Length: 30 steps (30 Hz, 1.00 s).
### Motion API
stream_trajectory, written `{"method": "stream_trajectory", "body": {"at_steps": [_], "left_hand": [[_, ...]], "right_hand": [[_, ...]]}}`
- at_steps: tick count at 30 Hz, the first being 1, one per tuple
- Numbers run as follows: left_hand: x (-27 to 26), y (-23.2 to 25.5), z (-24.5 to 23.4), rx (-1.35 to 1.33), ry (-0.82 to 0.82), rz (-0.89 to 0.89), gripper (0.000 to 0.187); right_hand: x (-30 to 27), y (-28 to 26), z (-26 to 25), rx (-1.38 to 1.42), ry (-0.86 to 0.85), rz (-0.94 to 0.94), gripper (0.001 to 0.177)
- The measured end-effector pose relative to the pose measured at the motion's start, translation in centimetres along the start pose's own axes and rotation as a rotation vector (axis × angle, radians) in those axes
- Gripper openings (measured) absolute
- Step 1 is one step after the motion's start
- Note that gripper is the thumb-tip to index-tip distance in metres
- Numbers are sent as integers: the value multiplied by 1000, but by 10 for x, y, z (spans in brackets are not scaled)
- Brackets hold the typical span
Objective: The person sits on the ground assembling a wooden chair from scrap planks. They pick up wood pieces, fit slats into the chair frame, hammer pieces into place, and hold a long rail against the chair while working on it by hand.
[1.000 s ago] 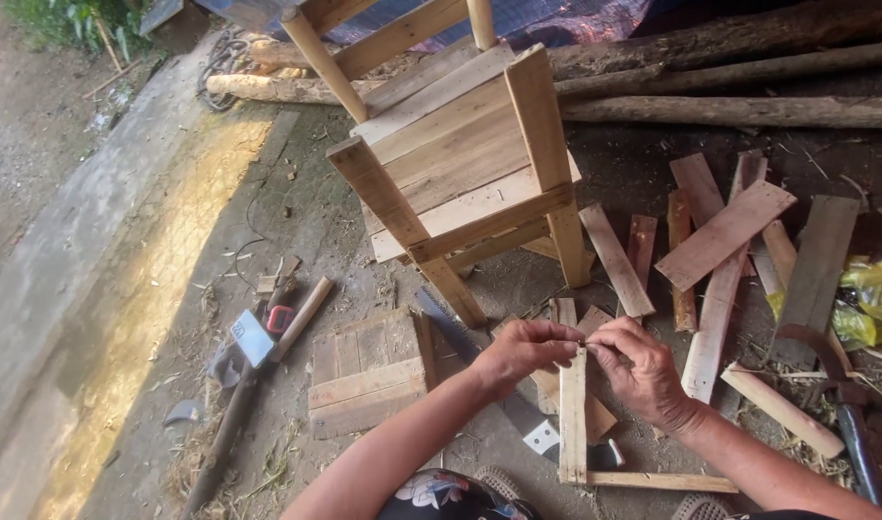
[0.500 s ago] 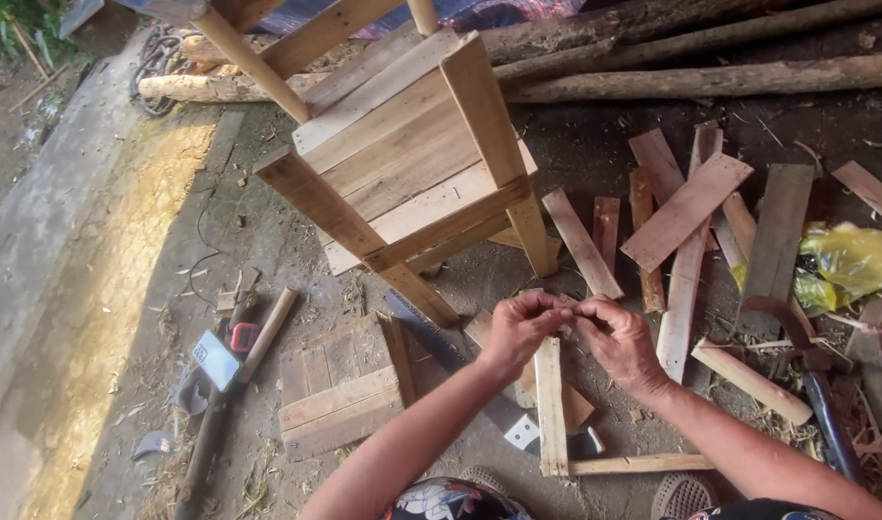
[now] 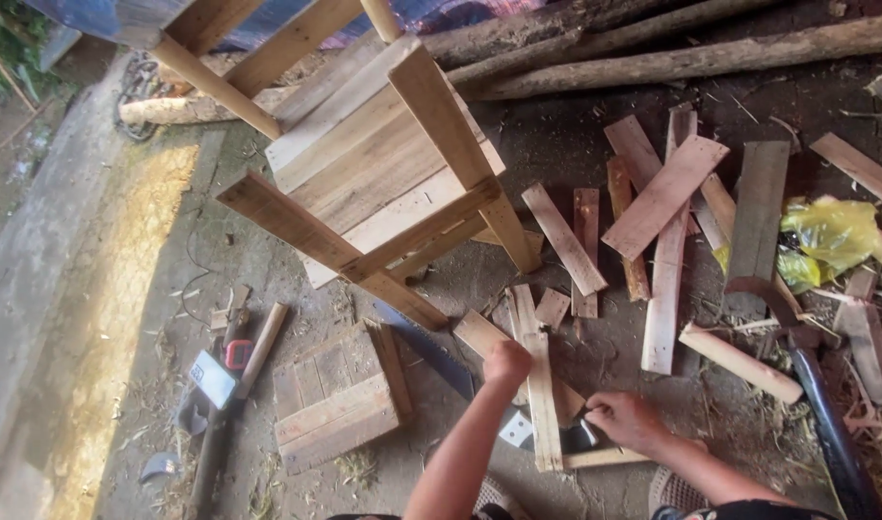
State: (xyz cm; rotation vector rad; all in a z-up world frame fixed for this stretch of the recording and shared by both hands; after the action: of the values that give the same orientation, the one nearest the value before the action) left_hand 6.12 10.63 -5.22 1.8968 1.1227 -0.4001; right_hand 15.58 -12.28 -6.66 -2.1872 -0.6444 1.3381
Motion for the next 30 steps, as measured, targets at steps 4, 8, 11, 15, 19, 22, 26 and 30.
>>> {"method": "stream_trajectory", "body": {"at_steps": [4, 8, 11, 15, 19, 22, 26, 30], "left_hand": [[-19, -28, 32, -140, 211, -58, 11], [-17, -34, 45, -61, 399, 29, 15], [-35, -8, 29, -201, 306, -128, 12], [-53, 14, 29, -262, 213, -169, 14], [-46, 18, 36, -195, 239, -169, 12], [-52, 30, 31, -174, 223, -182, 16], [-55, 39, 29, -187, 179, -208, 17], [-46, 30, 40, -268, 172, -209, 16]], "right_hand": [[-21, -6, 23, -323, -176, -28, 26], [-31, 7, 24, -356, -304, 52, 75], [-25, 21, 25, -177, -396, 37, 82], [-31, 30, 16, -505, -266, -43, 83], [-1, 83, 47, -542, -184, -249, 39], [-20, 68, 35, -415, -212, -259, 9], [-21, 79, 45, -457, -114, -390, 4], [-40, 64, 36, -393, 271, -794, 102]]}}
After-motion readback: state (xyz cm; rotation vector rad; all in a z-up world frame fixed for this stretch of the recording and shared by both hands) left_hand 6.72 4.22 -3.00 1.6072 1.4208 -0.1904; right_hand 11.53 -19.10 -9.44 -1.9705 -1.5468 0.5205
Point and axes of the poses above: each hand's wrist, its own x-axis towards the middle knuckle, its own z-axis out of the palm, y = z × x, the point moved 5 cm from there along x, towards the middle knuckle, and after that the axes turned 9 degrees about z, right-handed, at the moved point
